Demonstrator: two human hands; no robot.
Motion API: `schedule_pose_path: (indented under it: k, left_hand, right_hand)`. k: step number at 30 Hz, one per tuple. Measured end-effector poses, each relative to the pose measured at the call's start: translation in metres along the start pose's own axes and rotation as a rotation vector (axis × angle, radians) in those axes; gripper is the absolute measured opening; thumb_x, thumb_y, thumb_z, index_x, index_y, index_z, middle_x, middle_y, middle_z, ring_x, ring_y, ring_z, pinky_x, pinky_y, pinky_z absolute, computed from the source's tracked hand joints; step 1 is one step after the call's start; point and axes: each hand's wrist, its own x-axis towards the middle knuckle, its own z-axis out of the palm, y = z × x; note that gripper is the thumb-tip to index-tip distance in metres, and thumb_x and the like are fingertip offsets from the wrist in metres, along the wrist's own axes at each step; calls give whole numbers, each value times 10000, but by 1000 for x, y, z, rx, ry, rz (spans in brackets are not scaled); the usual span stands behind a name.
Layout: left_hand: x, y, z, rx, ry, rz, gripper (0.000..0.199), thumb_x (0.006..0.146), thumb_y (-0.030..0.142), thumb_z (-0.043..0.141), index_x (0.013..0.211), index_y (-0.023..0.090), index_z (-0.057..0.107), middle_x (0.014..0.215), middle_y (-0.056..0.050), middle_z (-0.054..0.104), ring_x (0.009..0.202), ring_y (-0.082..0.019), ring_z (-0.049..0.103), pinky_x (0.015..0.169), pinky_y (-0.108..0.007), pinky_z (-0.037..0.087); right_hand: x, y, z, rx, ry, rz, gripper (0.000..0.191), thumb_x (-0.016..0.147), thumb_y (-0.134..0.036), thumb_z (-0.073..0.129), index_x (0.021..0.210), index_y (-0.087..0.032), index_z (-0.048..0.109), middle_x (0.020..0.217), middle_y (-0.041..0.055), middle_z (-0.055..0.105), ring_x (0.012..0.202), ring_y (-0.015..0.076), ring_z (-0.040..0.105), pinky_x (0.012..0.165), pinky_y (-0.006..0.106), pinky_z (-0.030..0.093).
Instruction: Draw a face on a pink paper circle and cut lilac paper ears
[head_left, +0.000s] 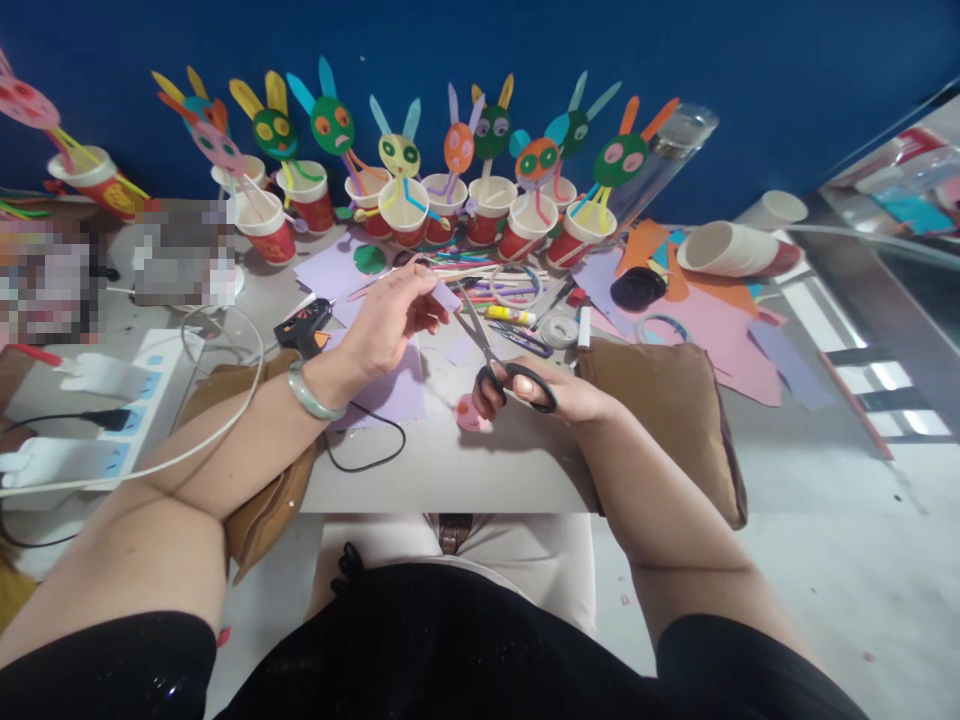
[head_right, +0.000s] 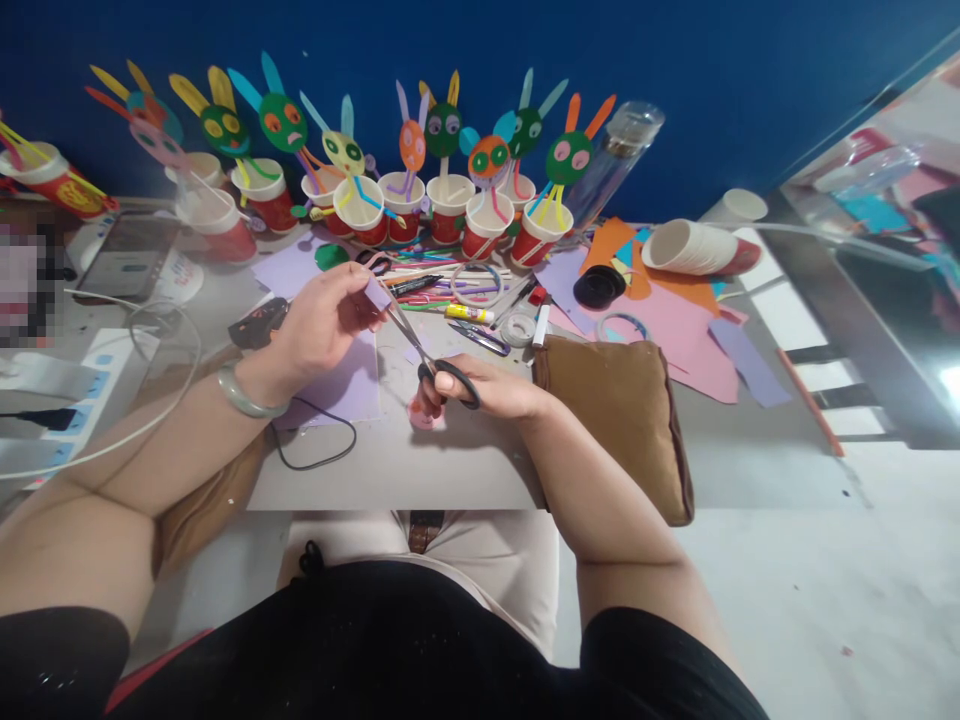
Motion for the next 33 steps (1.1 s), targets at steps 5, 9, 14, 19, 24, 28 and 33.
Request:
schedule_pose_path:
  k: [5,9,14,19,24,28,33]
  left_hand:
    - [-5,1,1,-3,-68,-13,251,836,310,780,775,200,563,744,21,683,642,-99,636,608,-230,481]
    - [-7,1,2,-27,-157,-1,268,805,317,854,760,179,629,723,13,698,607,-91,625,607,-233,484]
    - [-5,-4,-1,-39,-234,48,377,752,445,912,727,158,669,780,-22,763,594,-84,625,602,-233,500]
    - [0,-6,-2,-29,-273,74,457,717,539,915,710,144,684,728,-29,759,555,-68,595,572,-218,491]
    - [3,-7,-4,5,-266,99,469,714,567,906,715,151,690,723,-22,757,575,-77,619,578,-219,501]
    - [4,-9,-6,15,-255,102,465,722,574,900,741,153,703,751,-27,770,597,-87,644,586,-225,510]
    - [5,-10,-9,15,-261,117,433,740,550,898,744,158,715,773,-29,777,619,-90,651,602,-232,517]
  right_hand:
    - [0,6,5,124,15,-40,581,913,-758,584,762,-198,559,749,41,654,732,189,635,749,343,496]
    - [0,6,4,142,-18,-36,607,903,-789,564,774,-196,553,767,56,670,751,194,637,768,349,485]
    - [0,7,5,196,-23,-65,617,913,-791,544,787,-187,542,775,56,660,753,197,634,750,342,466]
    - [-1,9,10,284,-24,-80,625,937,-800,481,793,-193,519,745,39,625,735,200,604,761,370,456]
    - [-1,6,14,339,30,-62,614,917,-804,517,719,-226,458,655,-9,556,660,183,556,763,400,481]
    - [1,4,11,309,38,-57,648,904,-827,508,647,-236,440,578,-25,541,596,168,532,854,460,523]
    - [1,4,8,320,31,-53,655,935,-794,495,590,-239,449,518,-30,549,523,151,514,915,457,533]
